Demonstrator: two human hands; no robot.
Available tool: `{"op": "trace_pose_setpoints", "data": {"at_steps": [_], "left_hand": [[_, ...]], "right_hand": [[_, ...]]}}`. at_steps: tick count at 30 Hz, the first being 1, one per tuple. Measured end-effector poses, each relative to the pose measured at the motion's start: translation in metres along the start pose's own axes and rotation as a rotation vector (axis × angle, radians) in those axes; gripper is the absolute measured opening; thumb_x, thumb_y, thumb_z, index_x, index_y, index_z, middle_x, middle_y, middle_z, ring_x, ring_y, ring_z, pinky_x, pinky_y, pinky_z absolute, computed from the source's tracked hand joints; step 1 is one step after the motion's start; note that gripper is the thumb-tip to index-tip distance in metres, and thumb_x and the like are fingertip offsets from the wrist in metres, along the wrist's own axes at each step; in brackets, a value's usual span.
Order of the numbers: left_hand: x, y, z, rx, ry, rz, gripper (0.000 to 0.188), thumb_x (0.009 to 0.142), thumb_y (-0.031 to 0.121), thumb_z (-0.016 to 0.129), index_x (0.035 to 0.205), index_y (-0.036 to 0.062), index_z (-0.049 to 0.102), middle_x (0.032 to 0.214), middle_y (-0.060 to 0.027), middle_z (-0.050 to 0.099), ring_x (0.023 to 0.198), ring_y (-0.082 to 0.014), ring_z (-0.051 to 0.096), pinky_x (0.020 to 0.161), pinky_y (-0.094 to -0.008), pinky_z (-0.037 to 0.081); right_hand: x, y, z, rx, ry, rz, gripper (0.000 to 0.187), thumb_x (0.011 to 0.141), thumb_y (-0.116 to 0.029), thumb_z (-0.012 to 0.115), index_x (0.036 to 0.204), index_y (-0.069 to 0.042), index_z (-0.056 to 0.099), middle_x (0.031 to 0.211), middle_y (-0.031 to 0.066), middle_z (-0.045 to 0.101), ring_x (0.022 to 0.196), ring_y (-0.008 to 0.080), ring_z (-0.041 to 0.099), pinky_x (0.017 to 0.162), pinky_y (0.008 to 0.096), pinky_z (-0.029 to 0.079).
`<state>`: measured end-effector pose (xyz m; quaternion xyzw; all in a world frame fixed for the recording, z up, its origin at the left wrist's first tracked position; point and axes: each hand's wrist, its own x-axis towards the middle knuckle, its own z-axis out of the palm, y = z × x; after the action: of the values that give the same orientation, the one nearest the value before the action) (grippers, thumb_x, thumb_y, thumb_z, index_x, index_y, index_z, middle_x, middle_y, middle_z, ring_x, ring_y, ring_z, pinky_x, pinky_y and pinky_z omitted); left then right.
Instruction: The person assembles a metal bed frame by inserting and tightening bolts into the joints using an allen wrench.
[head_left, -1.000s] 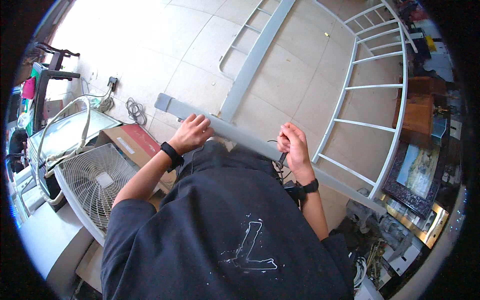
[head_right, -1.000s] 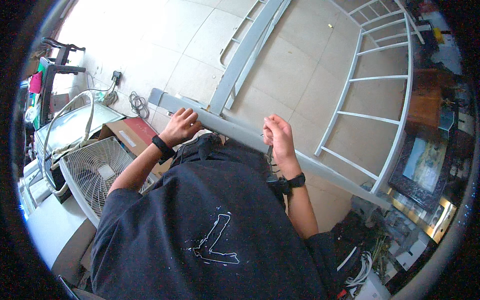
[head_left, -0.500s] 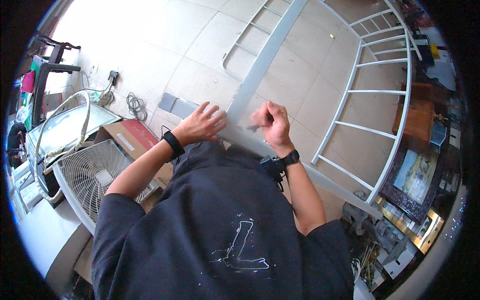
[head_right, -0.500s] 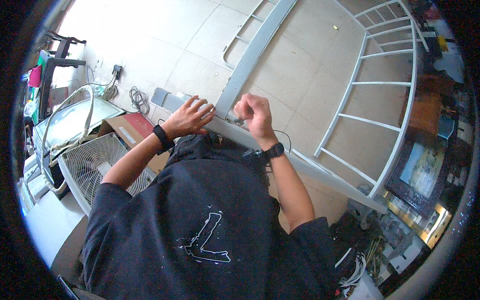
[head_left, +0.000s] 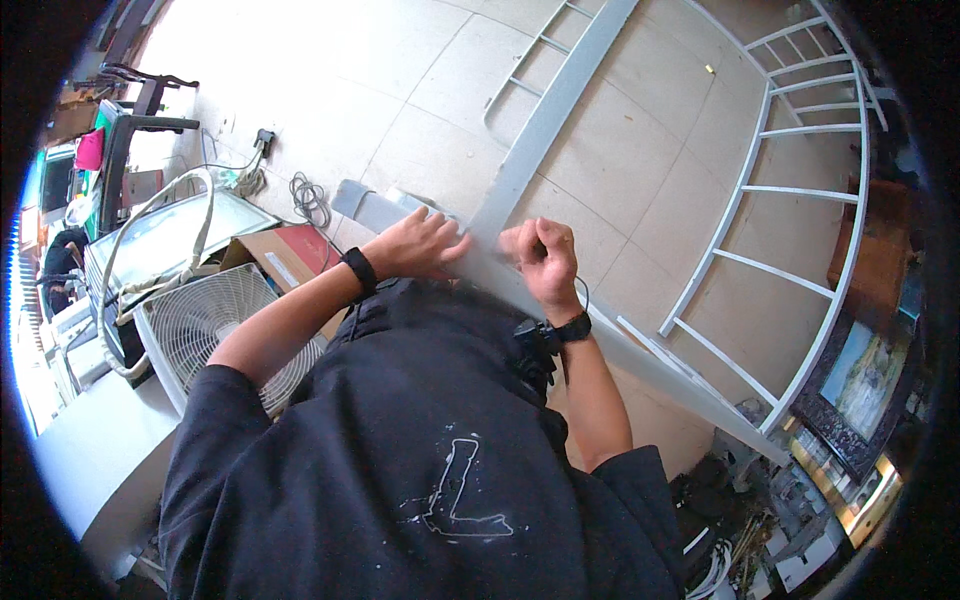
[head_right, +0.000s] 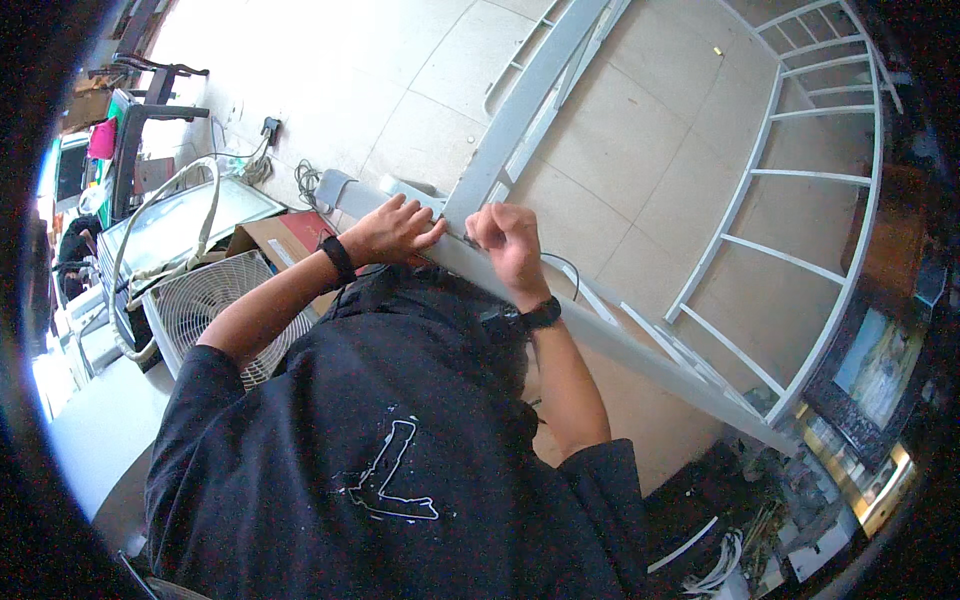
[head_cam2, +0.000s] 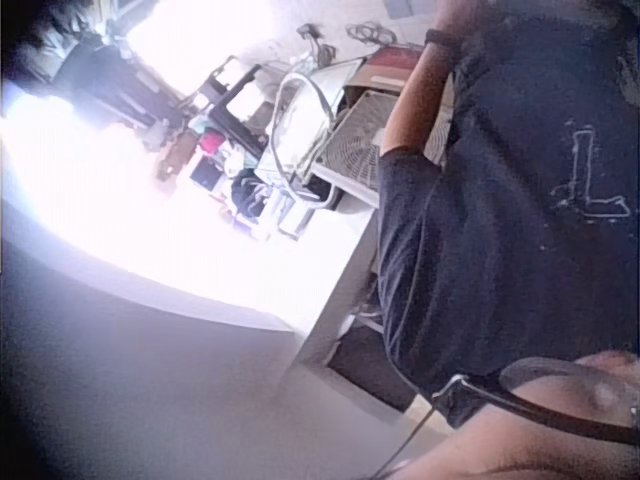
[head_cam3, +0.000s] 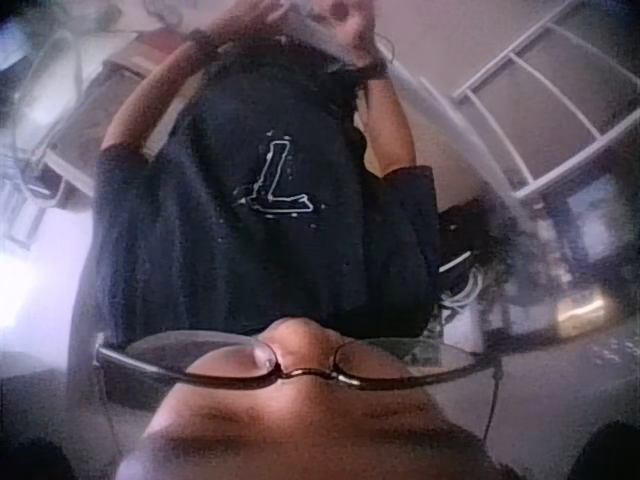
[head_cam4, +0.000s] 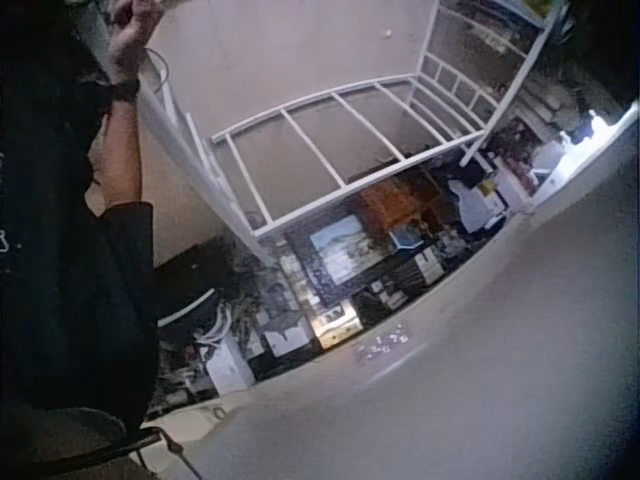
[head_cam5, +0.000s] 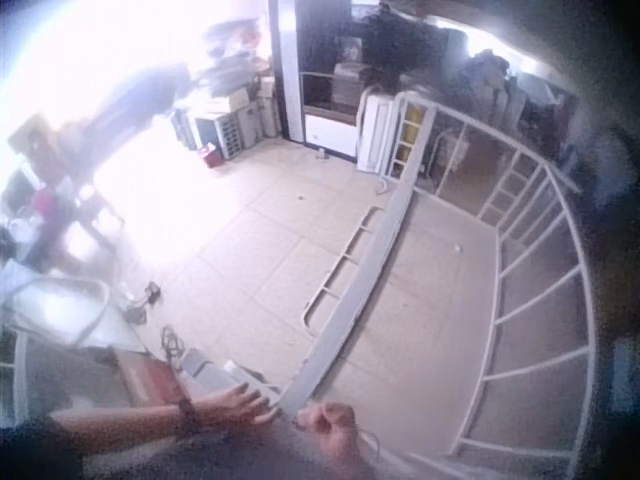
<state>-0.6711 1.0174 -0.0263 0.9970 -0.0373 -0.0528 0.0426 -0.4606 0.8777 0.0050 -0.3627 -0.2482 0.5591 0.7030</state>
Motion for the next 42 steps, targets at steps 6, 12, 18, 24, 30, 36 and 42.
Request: {"op": "trace_pose_setpoints", "data": {"at_steps": [6,12,18,24,30,36,42], "left_hand": [[-0.001,-0.003,0.004,0.012,0.003,0.024,0.084,0.073,0.053,0.078,0.137,0.0135,0.042,0.106,-0.0072,0.057,0.091,-0.0243,0.057,0.079,-0.0379,0.048],[0.000,-0.004,0.006,0.048,0.071,0.061,0.083,0.072,0.050,0.077,0.138,0.0132,0.042,0.104,-0.0085,0.057,0.088,-0.0254,0.058,0.078,-0.0392,0.049],[-0.001,-0.003,0.006,0.088,0.125,0.049,0.050,0.090,0.022,0.059,0.137,0.0151,0.043,0.099,-0.0077,0.055,0.084,-0.0225,0.057,0.073,-0.0348,0.049],[-0.003,-0.003,0.009,0.087,0.141,0.031,0.048,0.092,0.022,0.057,0.137,0.0160,0.043,0.097,-0.0067,0.054,0.082,-0.0213,0.056,0.071,-0.0345,0.048],[-0.002,-0.003,0.013,0.075,0.163,0.029,0.049,0.093,0.033,0.061,0.135,0.0163,0.043,0.097,-0.0063,0.054,0.083,-0.0211,0.056,0.070,-0.0341,0.048],[-0.003,-0.004,0.013,0.052,0.172,0.025,0.046,0.094,0.039,0.062,0.130,0.0161,0.044,0.097,-0.0061,0.056,0.082,-0.0213,0.057,0.070,-0.0339,0.048],[0.000,-0.003,0.017,0.098,0.229,0.024,0.041,0.094,0.038,0.060,0.125,0.0158,0.045,0.097,-0.0062,0.056,0.082,-0.0219,0.059,0.070,-0.0342,0.048]], "right_hand": [[-0.008,-0.014,-0.032,-0.210,-0.130,0.149,0.050,0.107,-0.036,0.044,0.068,-0.005,0.050,0.066,0.0020,0.049,0.065,0.0143,0.043,0.072,0.0317,0.040],[-0.043,-0.035,-0.037,-0.549,-0.073,0.168,0.050,0.108,-0.038,0.040,0.097,0.001,0.069,0.117,0.0094,0.065,0.095,0.0159,0.066,0.081,0.0287,0.053],[-0.063,-0.034,-0.044,-0.816,0.042,0.355,0.034,0.105,-0.027,0.050,0.113,0.000,0.071,0.110,0.0063,0.068,0.086,0.0129,0.067,0.075,0.0263,0.054],[-0.069,-0.029,-0.035,-1.184,-0.058,0.257,0.031,0.100,-0.020,0.059,0.121,-0.001,0.071,0.101,0.0189,0.075,0.082,0.0277,0.073,0.074,0.0362,0.056],[-0.063,-0.044,-0.010,-1.385,-0.089,0.290,0.026,0.098,-0.019,0.058,0.113,-0.005,0.075,0.094,0.0245,0.071,0.086,0.0401,0.071,0.074,0.0446,0.056],[-0.011,-0.054,0.046,-1.735,-0.317,0.427,0.019,0.092,-0.011,0.056,0.096,-0.002,0.072,0.081,0.0256,0.069,0.083,0.0432,0.070,0.074,0.0519,0.057],[0.009,-0.063,0.035,-1.796,-0.572,0.384,0.019,0.094,-0.016,0.058,0.094,-0.002,0.070,0.083,0.0236,0.070,0.084,0.0409,0.071,0.073,0.0509,0.057]]}}
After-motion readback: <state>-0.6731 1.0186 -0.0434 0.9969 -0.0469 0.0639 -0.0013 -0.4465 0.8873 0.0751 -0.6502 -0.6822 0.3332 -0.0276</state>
